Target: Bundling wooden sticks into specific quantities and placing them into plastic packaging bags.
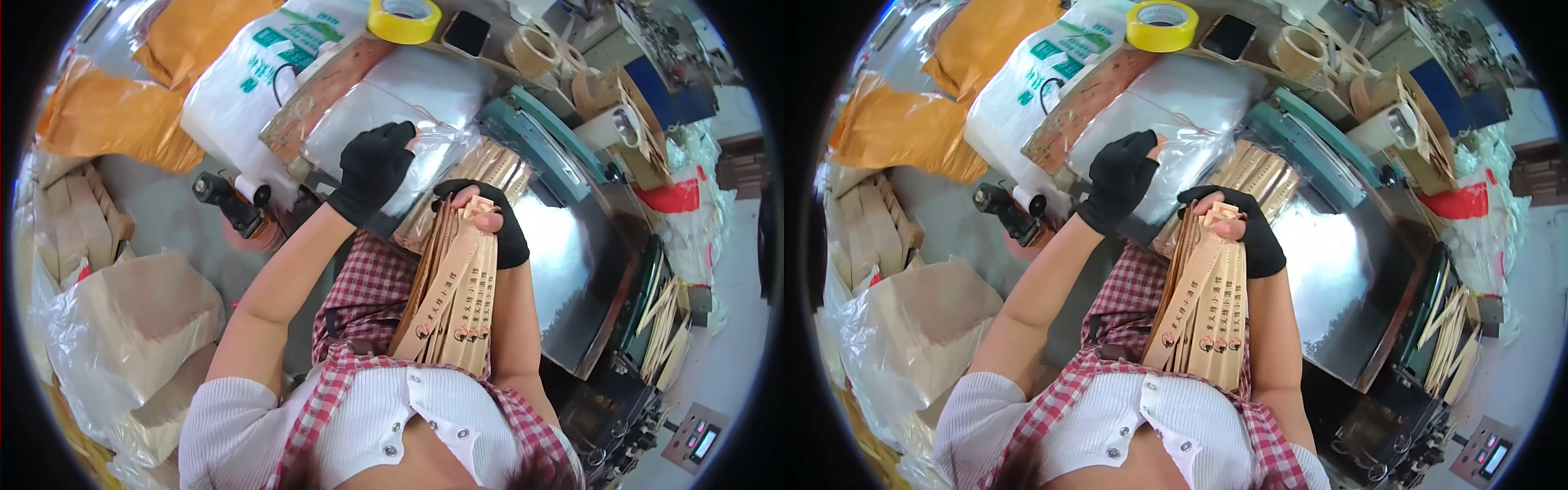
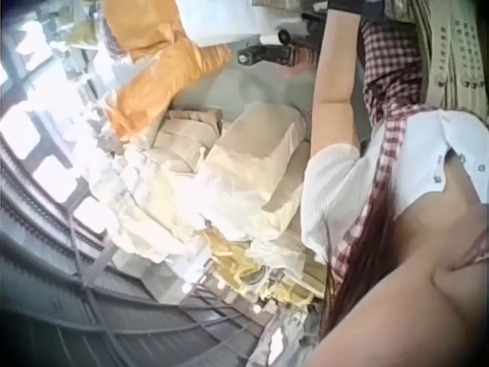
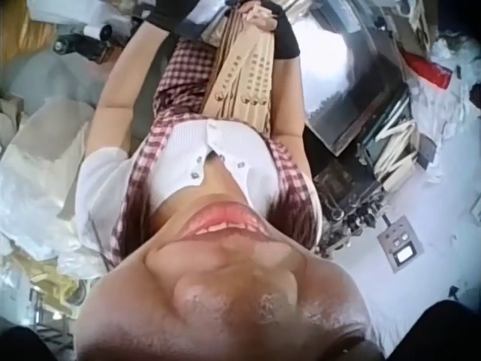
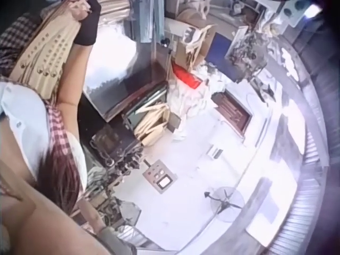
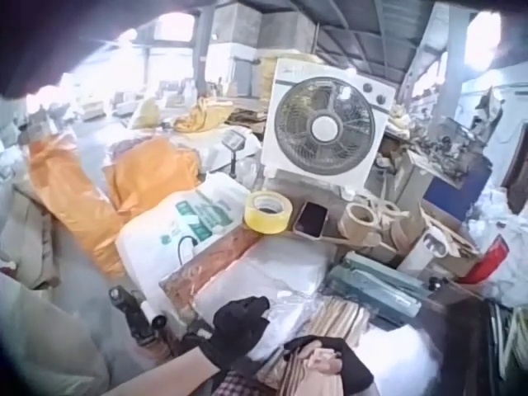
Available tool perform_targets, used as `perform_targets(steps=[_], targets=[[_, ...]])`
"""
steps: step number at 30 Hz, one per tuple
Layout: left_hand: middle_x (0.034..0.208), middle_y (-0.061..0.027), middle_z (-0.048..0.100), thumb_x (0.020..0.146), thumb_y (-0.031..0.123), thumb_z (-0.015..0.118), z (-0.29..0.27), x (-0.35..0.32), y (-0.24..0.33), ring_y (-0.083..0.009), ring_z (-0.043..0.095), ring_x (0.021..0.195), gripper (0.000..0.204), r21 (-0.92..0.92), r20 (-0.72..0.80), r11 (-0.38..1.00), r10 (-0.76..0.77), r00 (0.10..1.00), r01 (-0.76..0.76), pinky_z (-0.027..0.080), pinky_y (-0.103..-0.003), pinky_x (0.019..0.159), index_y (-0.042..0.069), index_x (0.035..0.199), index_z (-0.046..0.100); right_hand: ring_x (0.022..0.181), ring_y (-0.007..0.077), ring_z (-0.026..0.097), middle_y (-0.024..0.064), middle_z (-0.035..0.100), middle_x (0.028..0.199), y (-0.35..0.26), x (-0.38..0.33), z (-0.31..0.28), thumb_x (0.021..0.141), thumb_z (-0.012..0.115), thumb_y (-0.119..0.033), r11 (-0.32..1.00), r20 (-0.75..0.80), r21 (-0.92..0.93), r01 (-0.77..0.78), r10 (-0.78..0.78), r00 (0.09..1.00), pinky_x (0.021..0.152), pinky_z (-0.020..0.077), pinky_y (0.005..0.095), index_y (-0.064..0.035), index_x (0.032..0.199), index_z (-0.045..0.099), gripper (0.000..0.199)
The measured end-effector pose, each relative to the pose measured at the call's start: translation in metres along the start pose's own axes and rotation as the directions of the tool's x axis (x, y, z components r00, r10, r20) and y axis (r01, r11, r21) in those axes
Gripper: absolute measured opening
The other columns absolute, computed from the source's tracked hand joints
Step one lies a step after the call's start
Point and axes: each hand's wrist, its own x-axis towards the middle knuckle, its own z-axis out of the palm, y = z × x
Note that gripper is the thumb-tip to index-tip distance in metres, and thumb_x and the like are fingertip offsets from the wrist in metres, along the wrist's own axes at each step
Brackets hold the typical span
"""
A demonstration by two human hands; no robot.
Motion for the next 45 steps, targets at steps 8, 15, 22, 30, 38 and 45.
perform_targets(steps=[8,15,22,30,38,45], targets=[[0.069,-0.0063,0.06,0.076,0.015,0.063,0.004,-0.006,0.12,-0.0267,0.06,0.06,0.007,-0.258,0.146,0.871,0.463,0.874,-0.418,0.046,-0.037,0.054,0.013,0.083,0.065,0.09,0.0203,0.063,0.0162,0.062,0.109,0.037,-0.03,-0.056,0.084,0.062,-0.013,0.855,0.059,0.517,0.039,-0.081,0.995,0.08,0.0513,0.0282,0.0001,0.128,0.048,0.048],[0.082,-0.0014,0.057,0.062,0.009,0.069,0.052,-0.028,0.189,-0.0242,0.057,0.083,0.017,-0.592,0.085,0.659,0.624,0.777,-0.464,0.043,-0.04,0.084,0.013,0.078,0.064,0.108,0.0271,0.058,0.0135,0.058,0.119,0.024,-0.133,-0.051,0.095,0.048,-0.029,0.951,-0.486,0.02,0.309,-0.261,0.834,0.088,0.0519,0.0397,-0.0044,0.136,0.04,0.049],[0.102,-0.0056,0.066,0.078,0.011,0.063,0.102,-0.031,0.238,-0.0231,0.058,0.108,0.013,-0.848,0.336,0.527,0.448,0.828,0.059,0.035,-0.038,0.102,0.01,0.089,0.071,0.098,0.0222,0.062,0.0151,0.058,0.117,0.021,-0.202,-0.059,0.082,0.063,-0.028,0.833,-0.701,0.298,0.466,-0.14,0.699,0.084,0.0528,0.0333,-0.0005,0.131,0.044,0.059],[0.097,-0.0082,0.067,0.083,0.011,0.06,0.125,-0.023,0.238,-0.0265,0.053,0.117,0.009,-0.824,0.531,0.43,0.359,0.767,0.369,0.034,-0.038,0.101,0.006,0.083,0.068,0.092,0.0176,0.063,0.0092,0.061,0.103,0.009,-0.195,-0.067,0.081,0.066,-0.026,0.82,-0.69,0.317,0.477,-0.146,0.709,0.078,0.0522,0.0278,0.0011,0.121,0.051,0.051],[0.1,-0.013,0.057,0.075,0.001,0.069,0.059,-0.12,0.152,-0.0304,0.057,0.097,0.026,-0.428,0.674,0.896,0.233,0.701,0.114,0.047,-0.037,0.086,0.004,0.099,0.059,0.1,0.0107,0.052,0.0081,0.059,0.107,0.059,-0.254,0.016,0.095,0.053,-0.02,0.991,-0.885,-0.019,-0.135,0.046,0.464,0.083,0.0447,0.0279,0.001,0.128,0.05,0.039],[0.093,-0.015,0.06,0.079,-0.004,0.06,0.081,-0.097,0.16,-0.028,0.061,0.08,0.032,-0.252,0.739,0.965,0.146,0.658,0.068,0.05,-0.036,0.069,0.004,0.11,0.057,0.102,0.0231,0.056,0.0161,0.059,0.107,0.066,-0.215,-0.016,0.088,0.058,-0.01,0.885,-0.898,-0.423,-0.192,-0.381,0.223,0.089,0.0449,0.0325,0.0019,0.123,0.049,0.037]])
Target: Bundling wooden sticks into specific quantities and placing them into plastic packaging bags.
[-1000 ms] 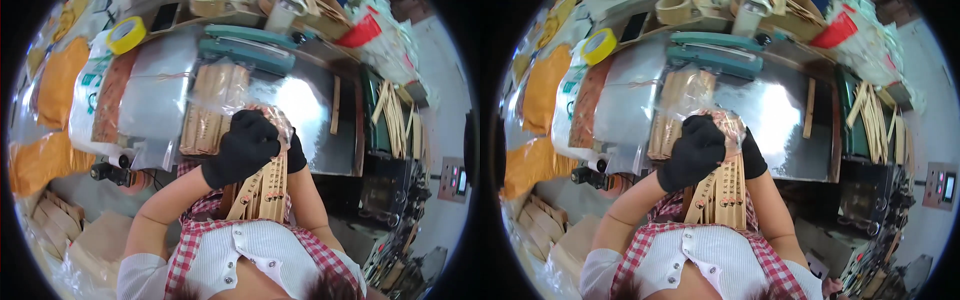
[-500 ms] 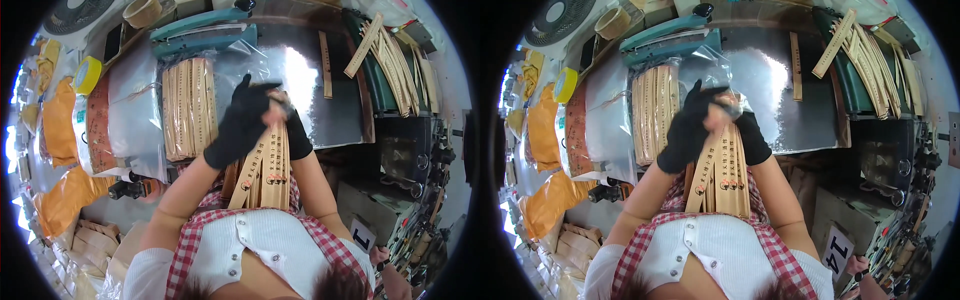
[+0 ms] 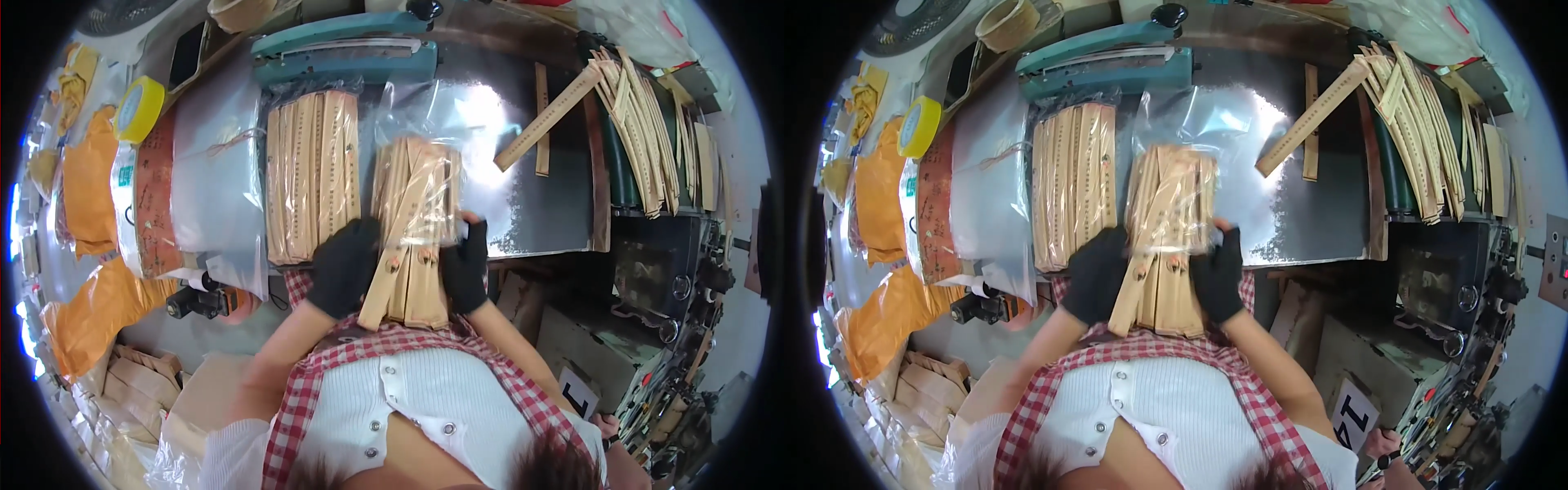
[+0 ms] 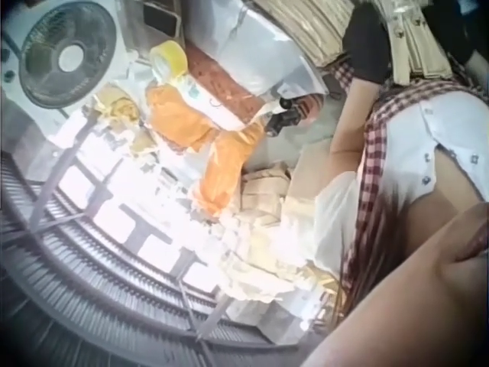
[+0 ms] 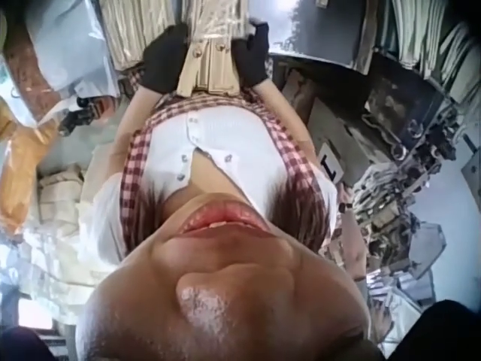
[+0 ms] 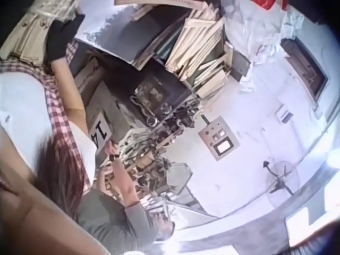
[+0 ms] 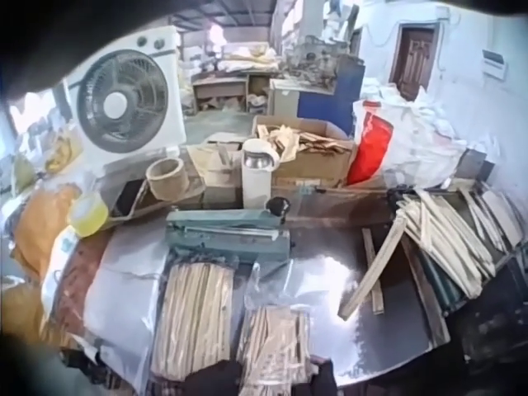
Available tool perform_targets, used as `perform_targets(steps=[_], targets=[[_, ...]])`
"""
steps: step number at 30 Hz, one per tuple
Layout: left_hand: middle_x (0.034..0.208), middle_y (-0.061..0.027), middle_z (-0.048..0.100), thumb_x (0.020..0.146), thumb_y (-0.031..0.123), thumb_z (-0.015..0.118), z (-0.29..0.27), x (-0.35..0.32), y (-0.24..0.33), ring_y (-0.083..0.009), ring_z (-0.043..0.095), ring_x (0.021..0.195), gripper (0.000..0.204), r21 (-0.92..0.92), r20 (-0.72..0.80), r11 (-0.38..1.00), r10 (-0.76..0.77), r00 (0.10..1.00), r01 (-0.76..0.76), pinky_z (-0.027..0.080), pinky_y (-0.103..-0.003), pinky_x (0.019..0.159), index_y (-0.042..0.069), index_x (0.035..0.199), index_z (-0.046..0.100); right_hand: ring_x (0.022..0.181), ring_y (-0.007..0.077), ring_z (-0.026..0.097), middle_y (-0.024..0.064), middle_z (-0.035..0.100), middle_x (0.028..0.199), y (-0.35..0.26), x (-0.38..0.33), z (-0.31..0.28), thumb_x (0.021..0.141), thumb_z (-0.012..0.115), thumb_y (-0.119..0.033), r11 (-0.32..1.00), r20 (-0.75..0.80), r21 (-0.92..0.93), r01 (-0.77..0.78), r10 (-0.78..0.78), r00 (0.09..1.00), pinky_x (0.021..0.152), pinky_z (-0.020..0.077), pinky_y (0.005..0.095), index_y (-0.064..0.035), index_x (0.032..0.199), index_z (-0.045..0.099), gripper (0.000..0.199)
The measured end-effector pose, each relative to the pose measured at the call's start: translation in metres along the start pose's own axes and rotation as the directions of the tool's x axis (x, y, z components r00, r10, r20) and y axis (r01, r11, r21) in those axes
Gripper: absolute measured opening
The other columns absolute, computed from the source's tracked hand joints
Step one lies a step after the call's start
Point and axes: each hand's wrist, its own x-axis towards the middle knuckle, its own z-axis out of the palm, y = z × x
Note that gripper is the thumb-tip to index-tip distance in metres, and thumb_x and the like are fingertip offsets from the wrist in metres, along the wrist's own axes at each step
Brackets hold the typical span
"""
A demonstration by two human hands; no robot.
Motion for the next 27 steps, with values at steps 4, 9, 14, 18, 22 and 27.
perform_targets(steps=[4,9,14,18,22,27], targets=[[0.076,-0.0107,0.06,0.081,0.018,0.06,0.003,-0.017,-0.014,-0.0272,0.061,0.069,0.009,0.116,0.022,0.989,0.09,0.996,-0.092,0.049,-0.038,0.06,0.012,0.086,0.064,0.076,0.0392,0.057,0.016,0.056,0.083,0.021,-0.004,-0.006,0.071,0.064,-0.007,0.818,0.131,-0.448,0.36,-0.339,0.932,0.068,0.047,0.0396,-0.0031,0.094,0.053,0.025],[0.069,-0.0052,0.059,0.076,0.03,0.064,0.003,-0.103,-0.031,-0.0249,0.063,0.063,0.015,0.15,0.323,0.978,0.09,0.942,-0.144,0.048,-0.039,0.053,0.015,0.078,0.063,0.066,0.0311,0.06,0.011,0.055,0.074,0.069,-0.09,-0.073,0.066,0.076,-0.033,0.636,0.677,-0.449,0.628,-0.216,0.703,0.053,0.0478,0.0405,-0.0079,0.081,0.055,0.036],[0.067,-0.0104,0.061,0.068,0.017,0.068,-0.074,-0.025,0.036,-0.0294,0.063,0.062,0.016,-0.009,-0.028,0.941,0.337,0.941,-0.338,0.05,-0.04,0.056,0.009,0.082,0.064,0.068,0.0334,0.06,0.015,0.055,0.074,-0.048,-0.008,-0.078,0.071,0.064,-0.009,0.774,0.479,-0.399,0.492,-0.282,0.832,0.06,0.0474,0.039,-0.0068,0.082,0.056,0.014],[0.076,-0.0113,0.066,0.074,0.013,0.068,-0.162,0.067,0.095,-0.0269,0.065,0.064,0.026,0.351,-0.234,0.868,0.444,0.865,-0.351,0.052,-0.033,0.062,0.006,0.098,0.067,0.06,0.0145,0.053,0.0054,0.053,0.064,-0.187,0.079,-0.095,0.078,0.061,-0.001,0.55,0.29,-0.562,0.617,-0.568,0.77,0.06,0.044,0.0297,-0.0031,0.078,0.055,0.007],[0.066,0.0001,0.052,0.082,0.007,0.059,-0.195,0.103,0.119,-0.0056,0.053,0.055,0.01,-0.004,0.088,0.973,0.232,0.969,-0.232,0.044,-0.024,0.05,0.003,0.091,0.059,0.064,0.0069,0.052,0.0012,0.054,0.067,-0.218,0.112,-0.111,0.083,0.061,-0.003,0.717,0.529,-0.515,0.47,-0.166,0.832,0.058,0.0442,0.0243,-0.0016,0.091,0.058,0.008],[0.067,-0.0009,0.055,0.082,0.004,0.054,-0.217,0.118,0.127,-0.005,0.051,0.053,0.012,-0.21,-0.135,0.905,0.347,0.928,-0.37,0.044,-0.023,0.049,0.003,0.092,0.061,0.06,0.0059,0.05,0.0007,0.052,0.065,-0.241,0.111,-0.11,0.082,0.061,-0.004,0.621,0.235,-0.454,0.639,-0.608,0.758,0.054,0.0424,0.0228,-0.0012,0.091,0.057,0.011]])
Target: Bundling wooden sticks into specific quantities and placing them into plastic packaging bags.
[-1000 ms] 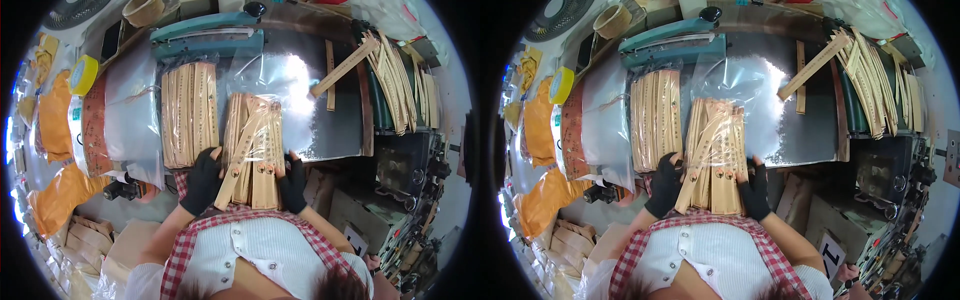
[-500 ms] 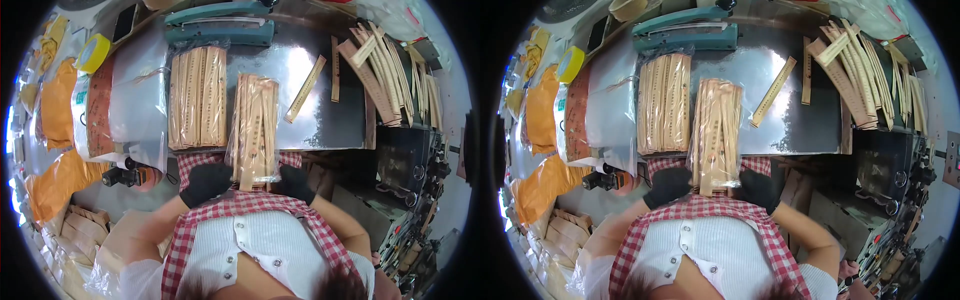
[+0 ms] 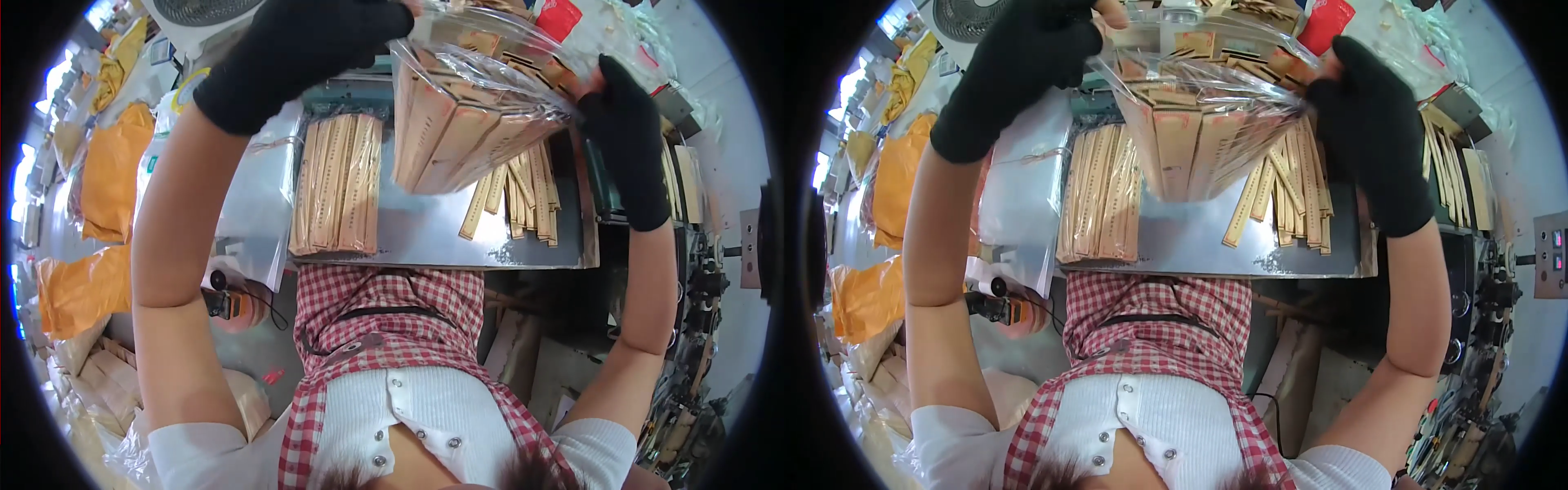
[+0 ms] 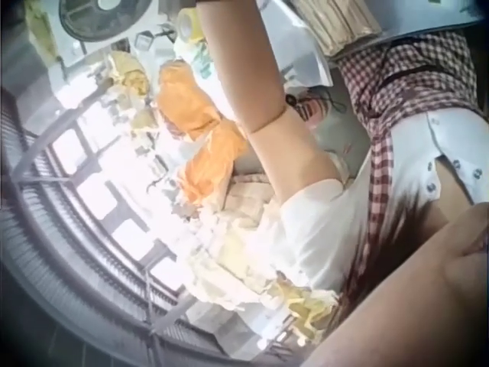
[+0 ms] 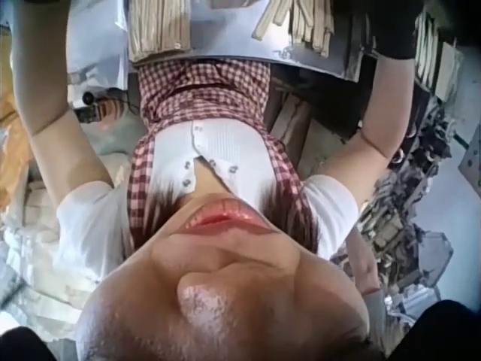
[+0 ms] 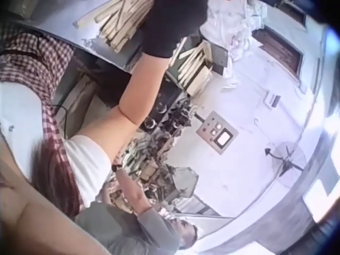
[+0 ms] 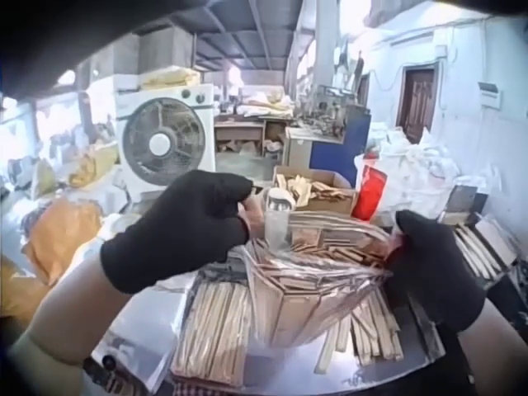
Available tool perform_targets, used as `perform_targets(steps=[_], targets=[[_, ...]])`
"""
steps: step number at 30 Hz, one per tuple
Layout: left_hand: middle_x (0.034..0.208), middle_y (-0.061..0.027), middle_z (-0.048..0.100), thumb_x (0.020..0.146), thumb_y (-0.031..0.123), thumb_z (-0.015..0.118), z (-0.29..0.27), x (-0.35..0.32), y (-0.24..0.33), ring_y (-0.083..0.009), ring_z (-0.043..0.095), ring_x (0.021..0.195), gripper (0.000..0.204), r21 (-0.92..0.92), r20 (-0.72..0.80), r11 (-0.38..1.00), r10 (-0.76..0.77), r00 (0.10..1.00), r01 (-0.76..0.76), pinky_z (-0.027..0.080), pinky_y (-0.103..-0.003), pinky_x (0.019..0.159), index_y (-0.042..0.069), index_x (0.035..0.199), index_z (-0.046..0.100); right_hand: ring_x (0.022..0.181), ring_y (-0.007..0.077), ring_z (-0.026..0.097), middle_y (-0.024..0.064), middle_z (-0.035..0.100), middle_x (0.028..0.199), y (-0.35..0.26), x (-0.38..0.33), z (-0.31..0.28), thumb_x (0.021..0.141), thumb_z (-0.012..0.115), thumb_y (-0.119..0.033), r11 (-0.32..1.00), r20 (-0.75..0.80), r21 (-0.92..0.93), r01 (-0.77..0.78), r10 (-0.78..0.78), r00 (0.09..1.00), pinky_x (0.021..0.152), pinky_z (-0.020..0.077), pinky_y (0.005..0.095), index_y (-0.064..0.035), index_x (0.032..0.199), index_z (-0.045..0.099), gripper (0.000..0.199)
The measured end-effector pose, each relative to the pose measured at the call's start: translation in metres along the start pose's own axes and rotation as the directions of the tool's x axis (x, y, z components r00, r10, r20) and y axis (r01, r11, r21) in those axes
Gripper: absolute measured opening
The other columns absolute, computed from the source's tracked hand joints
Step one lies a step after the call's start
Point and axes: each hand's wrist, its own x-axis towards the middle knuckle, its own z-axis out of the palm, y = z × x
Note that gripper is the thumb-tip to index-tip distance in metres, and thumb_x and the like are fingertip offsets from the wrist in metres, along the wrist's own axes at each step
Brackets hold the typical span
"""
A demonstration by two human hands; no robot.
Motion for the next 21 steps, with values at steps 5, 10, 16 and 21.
perform_targets(steps=[5,10,16,21], targets=[[0.067,-0.0022,0.06,0.08,0.005,0.058,-0.001,-0.009,0.009,-0.0088,0.056,0.054,0.019,0.161,0.333,0.986,-0.011,0.943,-0.045,0.044,-0.023,0.05,0.002,0.095,0.068,0.073,0.0184,0.058,0.0098,0.059,0.08,-0.004,0.002,-0.023,0.079,0.061,-0.001,0.986,0.441,-0.167,-0.005,0.079,0.894,0.068,0.0465,0.0285,-0.0017,0.102,0.061,0.024],[0.063,-0.0032,0.06,0.08,0.007,0.057,0.003,-0.019,-0.007,-0.0082,0.057,0.052,0.018,-0.146,0.438,0.948,-0.193,0.878,0.282,0.044,-0.023,0.047,-0.001,0.092,0.068,0.097,0.03,0.06,0.0142,0.063,0.098,-0.044,-0.027,-0.006,0.082,0.067,-0.02,0.717,-0.037,-0.578,0.391,-0.501,0.865,0.084,0.0462,0.0386,-0.005,0.11,0.063,0.032],[0.064,-0.0044,0.057,0.082,0.007,0.06,0.004,-0.044,-0.024,-0.0078,0.058,0.059,0.008,-0.046,0.479,0.99,-0.092,0.873,0.13,0.045,-0.023,0.053,0.0,0.082,0.063,0.067,0.018,0.053,0.0012,0.047,0.069,-0.019,-0.02,0.082,0.074,0.061,-0.023,0.557,0.278,-0.392,0.732,-0.687,0.671,0.048,0.0422,0.0318,-0.0134,0.077,0.053,0.013],[0.148,-0.0179,0.025,0.046,0.048,0.09,0.011,-0.11,-0.048,-0.0283,0.025,0.138,0.131,-0.154,0.308,0.985,0.126,0.943,-0.081,0.024,-0.039,0.111,0.002,0.146,0.02,0.064,0.0197,0.055,0.0009,0.053,0.071,-0.057,-0.038,0.06,0.062,0.066,-0.022,0.597,0.229,-0.078,0.798,-0.769,0.597,0.052,0.0387,0.0354,-0.0156,0.079,0.06,0.019]])
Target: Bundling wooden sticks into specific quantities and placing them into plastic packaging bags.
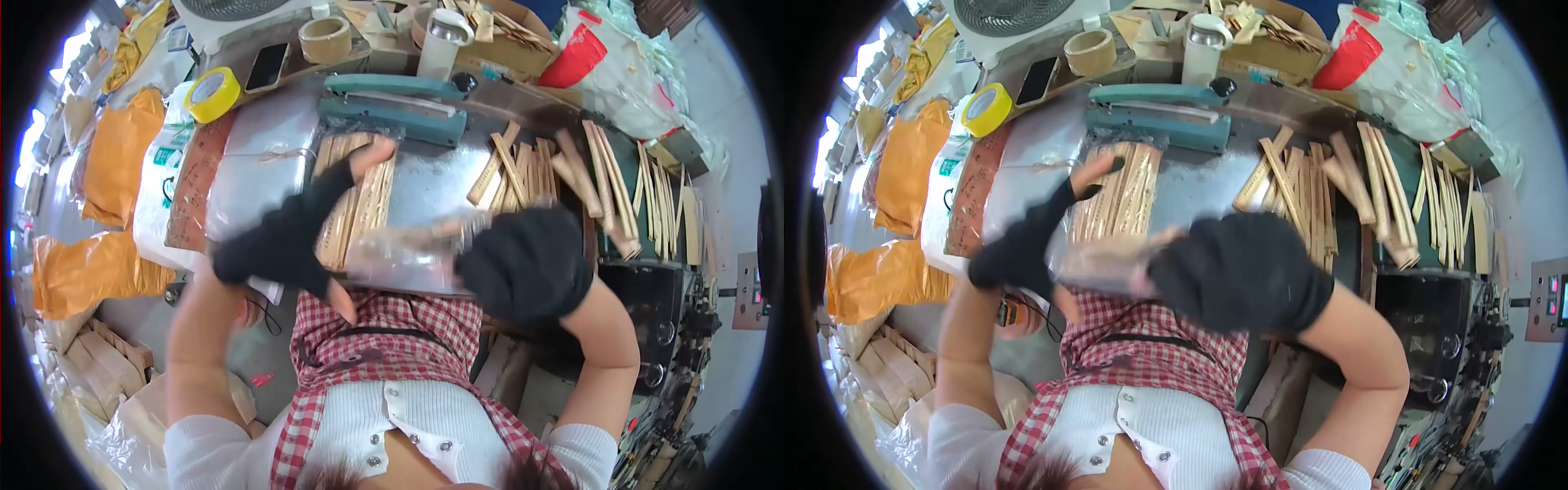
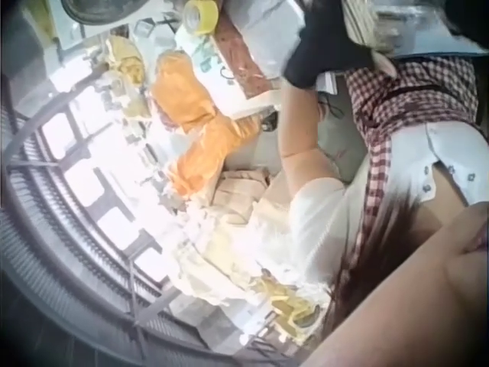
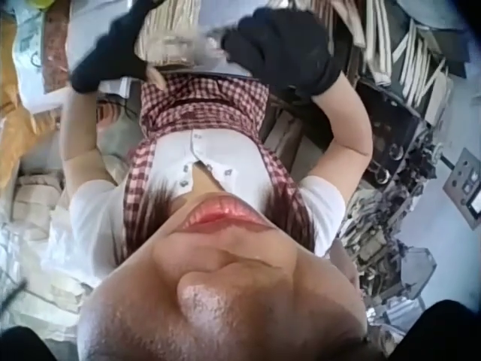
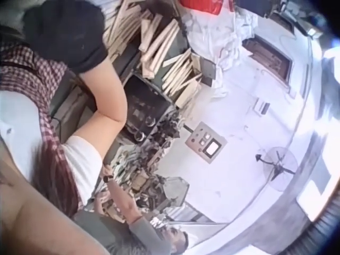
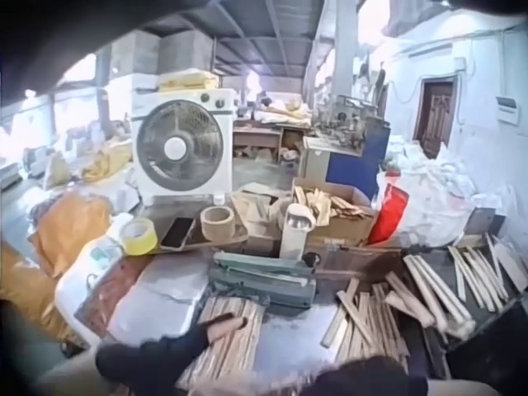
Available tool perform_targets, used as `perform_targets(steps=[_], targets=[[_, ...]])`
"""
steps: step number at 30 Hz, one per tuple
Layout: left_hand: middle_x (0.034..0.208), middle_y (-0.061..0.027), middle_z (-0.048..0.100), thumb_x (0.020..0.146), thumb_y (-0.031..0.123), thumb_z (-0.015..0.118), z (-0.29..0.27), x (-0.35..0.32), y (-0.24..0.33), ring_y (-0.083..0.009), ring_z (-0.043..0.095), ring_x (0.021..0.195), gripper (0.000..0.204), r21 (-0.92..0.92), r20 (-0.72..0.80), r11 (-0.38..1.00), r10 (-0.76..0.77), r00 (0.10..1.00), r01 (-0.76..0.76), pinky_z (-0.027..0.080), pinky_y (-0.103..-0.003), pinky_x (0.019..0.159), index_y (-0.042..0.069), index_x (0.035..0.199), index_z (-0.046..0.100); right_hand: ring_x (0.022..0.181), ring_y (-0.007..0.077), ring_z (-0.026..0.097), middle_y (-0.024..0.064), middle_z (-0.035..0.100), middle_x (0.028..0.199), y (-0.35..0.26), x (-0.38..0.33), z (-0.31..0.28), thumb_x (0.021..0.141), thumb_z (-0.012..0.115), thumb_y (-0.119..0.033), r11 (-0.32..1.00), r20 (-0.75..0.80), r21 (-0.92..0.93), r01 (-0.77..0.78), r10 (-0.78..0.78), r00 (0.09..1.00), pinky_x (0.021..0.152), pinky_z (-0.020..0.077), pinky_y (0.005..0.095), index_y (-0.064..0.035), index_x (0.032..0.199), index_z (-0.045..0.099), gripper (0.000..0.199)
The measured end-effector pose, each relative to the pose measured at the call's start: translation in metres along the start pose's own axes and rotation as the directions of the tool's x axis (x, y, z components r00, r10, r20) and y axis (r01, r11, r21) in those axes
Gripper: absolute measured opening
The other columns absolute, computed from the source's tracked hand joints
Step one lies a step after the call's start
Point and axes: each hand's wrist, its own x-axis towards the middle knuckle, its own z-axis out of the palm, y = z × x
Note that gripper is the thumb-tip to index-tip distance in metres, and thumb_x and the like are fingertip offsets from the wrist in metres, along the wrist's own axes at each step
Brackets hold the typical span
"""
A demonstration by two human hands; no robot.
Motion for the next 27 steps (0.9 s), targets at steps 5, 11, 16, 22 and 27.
perform_targets(steps=[5,11,16,22,27], targets=[[0.112,-0.0123,0.062,0.082,0.027,0.064,0.142,-0.071,-0.067,-0.0288,0.058,0.108,0.048,-0.708,-0.289,0.653,-0.616,0.733,0.269,0.042,-0.036,0.097,0.005,0.124,0.054,0.055,0.0191,0.056,0.0013,0.058,0.066,0.003,0.05,0.0,0.065,0.065,-0.016,0.975,0.046,0.193,0.109,-0.12,0.992,0.052,0.0438,0.0309,-0.0101,0.087,0.064,0.023],[0.115,-0.008,0.06,0.072,0.014,0.075,0.039,-0.005,-0.086,-0.0187,0.059,0.103,0.064,-0.856,-0.142,0.455,-0.664,0.734,0.246,0.047,-0.032,0.091,0.001,0.128,0.047,0.072,0.0292,0.063,0.0131,0.063,0.072,0.177,0.034,0.148,0.081,0.07,-0.036,0.616,-0.301,0.149,-0.773,0.773,0.558,0.062,0.0477,0.0363,-0.0033,0.093,0.058,0.037],[0.114,-0.0084,0.062,0.072,0.02,0.077,0.033,0.023,-0.174,-0.0182,0.057,0.105,0.056,-0.887,0.038,0.328,-0.651,0.758,0.326,0.044,-0.03,0.092,-0.002,0.119,0.057,0.072,0.0287,0.064,0.0111,0.063,0.073,0.202,0.041,0.2,0.079,0.07,-0.034,0.698,-0.244,0.143,-0.702,0.712,0.659,0.065,0.0479,0.0374,-0.005,0.094,0.059,0.034],[0.106,-0.0085,0.065,0.07,0.017,0.078,0.004,0.04,-0.208,-0.0184,0.062,0.095,0.051,-0.863,0.008,0.347,-0.717,0.697,0.366,0.049,-0.03,0.085,0.0,0.115,0.06,0.076,0.0265,0.062,0.0104,0.061,0.077,0.163,0.08,0.169,0.079,0.067,-0.015,0.884,-0.281,0.039,-0.465,0.457,0.844,0.065,0.0469,0.0343,-0.0054,0.089,0.06,0.016],[0.105,-0.0115,0.065,0.068,0.009,0.078,0.012,0.05,-0.224,-0.0188,0.063,0.095,0.055,-0.937,0.032,0.226,-0.703,0.71,0.266,0.051,-0.032,0.086,-0.001,0.118,0.057,0.089,0.029,0.058,0.0127,0.059,0.094,0.173,-0.024,0.255,0.089,0.06,-0.024,0.76,-0.337,0.16,-0.63,0.641,0.689,0.079,0.0459,0.0353,-0.0056,0.102,0.062,0.023]])
